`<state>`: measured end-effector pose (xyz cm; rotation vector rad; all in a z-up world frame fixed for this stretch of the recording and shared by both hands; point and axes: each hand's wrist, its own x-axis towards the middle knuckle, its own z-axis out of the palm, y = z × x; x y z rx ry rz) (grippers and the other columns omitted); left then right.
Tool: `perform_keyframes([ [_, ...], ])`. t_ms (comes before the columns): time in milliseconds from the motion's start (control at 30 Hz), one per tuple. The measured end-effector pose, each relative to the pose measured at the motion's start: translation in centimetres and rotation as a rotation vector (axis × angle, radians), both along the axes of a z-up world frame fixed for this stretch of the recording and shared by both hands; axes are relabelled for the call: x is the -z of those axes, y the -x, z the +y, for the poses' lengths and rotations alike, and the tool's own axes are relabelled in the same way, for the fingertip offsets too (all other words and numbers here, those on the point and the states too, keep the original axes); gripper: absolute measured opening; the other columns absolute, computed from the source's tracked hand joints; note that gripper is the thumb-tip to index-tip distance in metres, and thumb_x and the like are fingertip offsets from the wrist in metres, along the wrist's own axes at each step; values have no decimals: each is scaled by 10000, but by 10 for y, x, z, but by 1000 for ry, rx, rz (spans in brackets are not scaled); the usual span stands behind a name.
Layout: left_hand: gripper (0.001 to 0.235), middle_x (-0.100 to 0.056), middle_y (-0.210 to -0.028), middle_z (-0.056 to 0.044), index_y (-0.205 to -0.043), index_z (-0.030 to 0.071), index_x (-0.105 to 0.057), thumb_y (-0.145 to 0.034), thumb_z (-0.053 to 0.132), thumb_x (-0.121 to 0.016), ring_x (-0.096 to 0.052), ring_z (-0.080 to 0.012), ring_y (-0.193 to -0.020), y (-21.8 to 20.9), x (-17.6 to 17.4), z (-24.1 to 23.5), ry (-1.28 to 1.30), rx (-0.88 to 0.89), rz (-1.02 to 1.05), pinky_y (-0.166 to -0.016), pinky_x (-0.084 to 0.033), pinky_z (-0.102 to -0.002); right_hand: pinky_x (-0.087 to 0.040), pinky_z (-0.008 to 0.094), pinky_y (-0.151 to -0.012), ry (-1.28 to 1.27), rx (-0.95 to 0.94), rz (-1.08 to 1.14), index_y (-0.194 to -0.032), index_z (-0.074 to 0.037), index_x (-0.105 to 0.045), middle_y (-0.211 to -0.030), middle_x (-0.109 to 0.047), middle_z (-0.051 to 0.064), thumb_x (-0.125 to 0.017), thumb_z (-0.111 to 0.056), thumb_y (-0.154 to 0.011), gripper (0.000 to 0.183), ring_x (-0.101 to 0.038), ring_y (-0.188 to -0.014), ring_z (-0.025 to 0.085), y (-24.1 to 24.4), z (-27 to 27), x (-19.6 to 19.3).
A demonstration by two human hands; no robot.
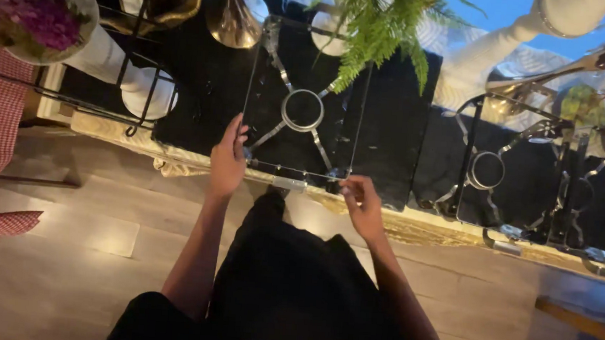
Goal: The recorder is assembling and organizing chafing dish stands and fuel holders on a long table.
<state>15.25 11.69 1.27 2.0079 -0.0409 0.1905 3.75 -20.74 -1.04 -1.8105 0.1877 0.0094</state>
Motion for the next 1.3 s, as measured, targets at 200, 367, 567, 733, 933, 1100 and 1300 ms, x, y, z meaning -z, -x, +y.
perform_keyframes([
  [200, 484, -667, -1340, -207, -1513, 82, -471, -1033, 49, -516, -663, -384, -1204, -11, -1, 12, -32, 47, 3, -988, -527, -442, -568, 274, -841, -78, -50, 17, -1128, -26, -541, -993, -712, 79, -562, 29, -955, 183, -706, -946, 121, -19, -17, 20],
  [367, 497, -603, -1382, -217, -1474, 64, -507, -988, 108, -605, -562, -421, -1280, -17, -19, 2, -190, 50, -112, -1071, -446, -494, -548, 294, -745, 197, -24, 89, -1048, -15, -617, -892, -734, 87, -623, 8, -947, 104, -691, -835, 121, -30, -28, 2],
  [567, 458, -595, -1362, -198, -1408, 78, -566, -960, 129, -650, -521, -404, -1304, -37, -70, -49, -418, 35, -286, -1054, -389, -553, -558, 295, -765, 112, 47, 50, -1152, -32, -660, -939, -756, 85, -608, -59, -993, 170, -712, -889, 116, -25, -48, -5],
  [733, 320, -670, -1241, -136, -1326, 91, -616, -1007, 92, -639, -609, -356, -1190, -24, -67, -129, -311, 220, -330, -1021, -442, -511, -560, 327, -639, 347, -6, 93, -1157, -47, -691, -888, -734, 113, -620, -90, -937, 235, -715, -805, 178, -19, -92, -76],
  [933, 258, -735, -1044, -106, -1268, 83, -646, -1025, 169, -627, -730, -265, -922, 22, -36, -290, -1, 582, -47, -802, -571, -387, -557, 334, -639, 483, 290, -73, -1110, -35, -702, -938, -713, 131, -643, -116, -993, 154, -699, -760, 239, 38, -199, -118],
  [1100, 588, -700, -929, -146, -1442, 31, -416, -1001, 375, -596, -734, -300, -766, 37, 7, -402, 14, 716, 410, -704, -574, -418, -493, 442, -907, 764, 483, -205, -1117, -49, -693, -1017, -700, 132, -669, -143, -971, 175, -649, -1000, 328, 105, -293, -68],
  [1300, 399, -712, -733, -186, -977, 40, -659, -1062, 407, -527, -685, -425, -758, 57, 76, -455, -143, 627, 251, -672, -507, -537, -306, 608, -999, 977, 290, -108, -1019, -109, -706, -1006, -711, 95, -634, -293, -953, 209, -624, -1061, 323, 122, -306, -51],
])
